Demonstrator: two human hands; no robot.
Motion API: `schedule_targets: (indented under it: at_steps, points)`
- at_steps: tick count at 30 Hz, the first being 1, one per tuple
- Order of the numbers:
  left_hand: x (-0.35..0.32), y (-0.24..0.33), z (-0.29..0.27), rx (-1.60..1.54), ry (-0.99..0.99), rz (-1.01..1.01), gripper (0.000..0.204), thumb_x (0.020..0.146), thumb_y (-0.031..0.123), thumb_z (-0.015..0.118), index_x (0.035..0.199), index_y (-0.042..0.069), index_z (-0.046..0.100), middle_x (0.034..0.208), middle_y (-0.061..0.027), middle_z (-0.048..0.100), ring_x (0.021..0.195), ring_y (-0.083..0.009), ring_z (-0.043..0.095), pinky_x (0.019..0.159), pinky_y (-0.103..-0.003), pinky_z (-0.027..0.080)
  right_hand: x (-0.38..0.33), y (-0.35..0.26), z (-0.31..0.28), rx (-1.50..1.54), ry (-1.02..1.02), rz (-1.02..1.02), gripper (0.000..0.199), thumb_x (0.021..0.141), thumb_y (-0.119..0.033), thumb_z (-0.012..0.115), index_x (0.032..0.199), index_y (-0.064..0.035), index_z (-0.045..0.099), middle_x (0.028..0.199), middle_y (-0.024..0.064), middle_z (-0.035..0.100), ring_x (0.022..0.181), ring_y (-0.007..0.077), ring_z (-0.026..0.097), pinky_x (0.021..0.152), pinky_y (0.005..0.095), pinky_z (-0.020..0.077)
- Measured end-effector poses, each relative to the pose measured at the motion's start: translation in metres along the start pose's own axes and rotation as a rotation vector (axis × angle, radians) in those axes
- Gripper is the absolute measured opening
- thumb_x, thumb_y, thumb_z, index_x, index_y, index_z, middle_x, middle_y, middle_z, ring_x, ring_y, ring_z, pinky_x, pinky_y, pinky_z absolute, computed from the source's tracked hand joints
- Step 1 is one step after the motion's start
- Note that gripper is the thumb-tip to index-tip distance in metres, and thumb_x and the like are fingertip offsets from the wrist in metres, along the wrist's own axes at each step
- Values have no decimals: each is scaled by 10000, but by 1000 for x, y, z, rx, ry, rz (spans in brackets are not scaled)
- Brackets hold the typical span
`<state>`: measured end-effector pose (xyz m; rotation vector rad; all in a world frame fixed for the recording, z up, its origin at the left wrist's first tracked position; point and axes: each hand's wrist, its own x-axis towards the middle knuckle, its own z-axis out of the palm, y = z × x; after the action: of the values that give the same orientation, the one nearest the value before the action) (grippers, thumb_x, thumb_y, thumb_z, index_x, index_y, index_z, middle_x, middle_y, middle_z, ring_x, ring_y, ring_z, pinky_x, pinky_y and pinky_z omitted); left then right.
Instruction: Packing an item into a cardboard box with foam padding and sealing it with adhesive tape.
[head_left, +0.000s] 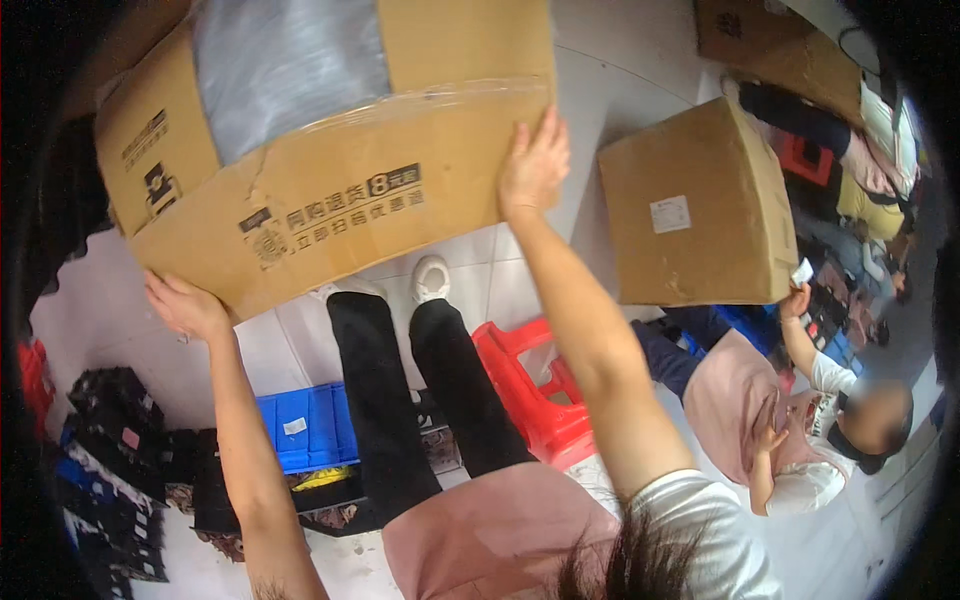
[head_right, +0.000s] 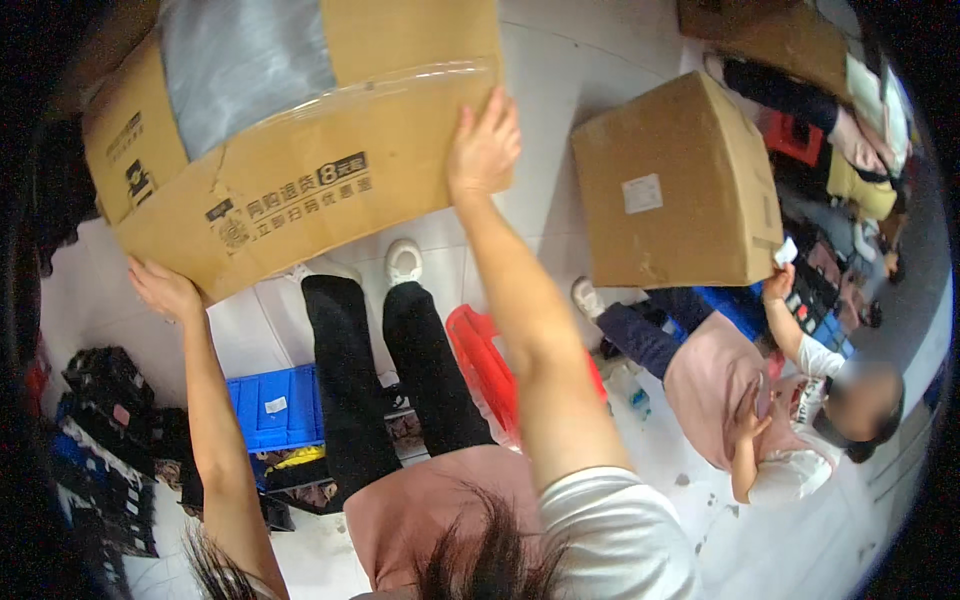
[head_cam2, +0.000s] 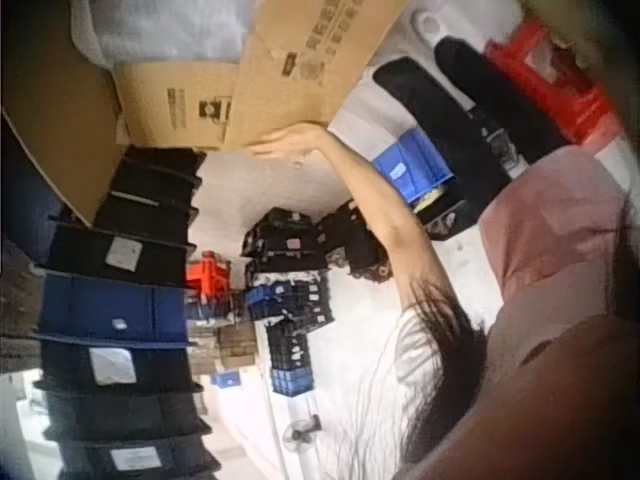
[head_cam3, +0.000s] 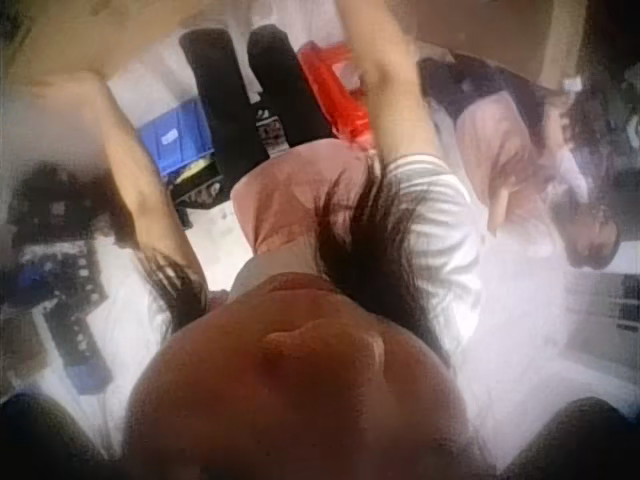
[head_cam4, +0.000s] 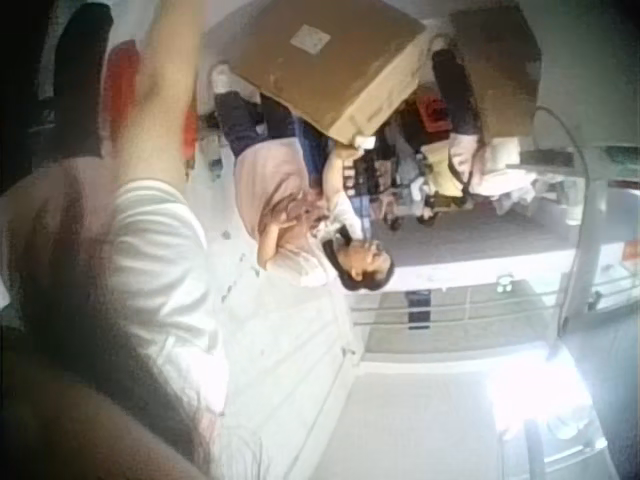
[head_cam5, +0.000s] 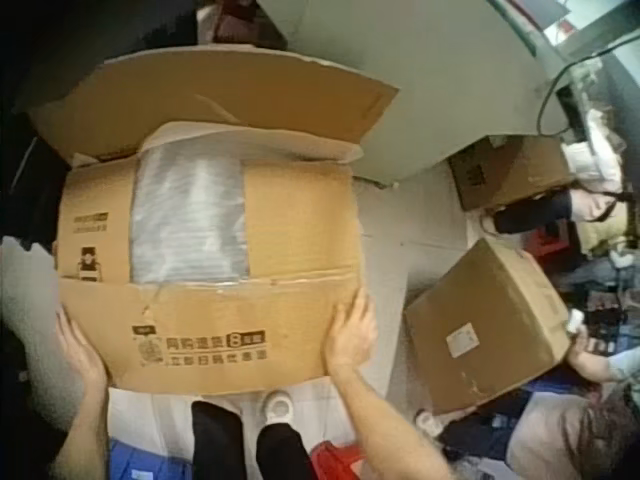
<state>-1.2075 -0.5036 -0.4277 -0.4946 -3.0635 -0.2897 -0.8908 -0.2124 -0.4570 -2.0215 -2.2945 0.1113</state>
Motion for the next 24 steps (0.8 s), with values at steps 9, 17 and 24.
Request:
schedule_targets:
  at_steps: [9, 17, 24]
  points:
    - [-45, 160, 52, 44, -221, 494, 645, 852, 451, 483, 1410, 175, 316, 1490, -170, 167, 1388, -304, 128, 1055, -598, 74, 13, 6, 23, -15, -95, -63, 584, 871, -302, 521, 1363, -65, 314, 1250, 211, 409, 1103, 365, 411, 912, 467, 311]
    - [-57, 196, 74, 4, -340, 820, 783, 736, 539, 576, 1407, 228, 320, 1507, -119, 155, 1388, -293, 138, 1029, -630, 106, 26, 7, 23, 48, -172, -57, 584, 845, -273, 543, 1340, -47, 330, 1230, 207, 402, 1096, 362, 406, 894, 453, 319]
    - [-58, 196, 78, 4, -314, 832, 806, 737, 544, 553, 1420, 204, 293, 1508, -118, 148, 1390, -299, 119, 1037, -597, 88, 50, -22, 14, 108, -83, 299, 465, 836, -348, 543, 1152, -18, 455, 1031, 166, 470, 987, 317, 452, 846, 417, 354]
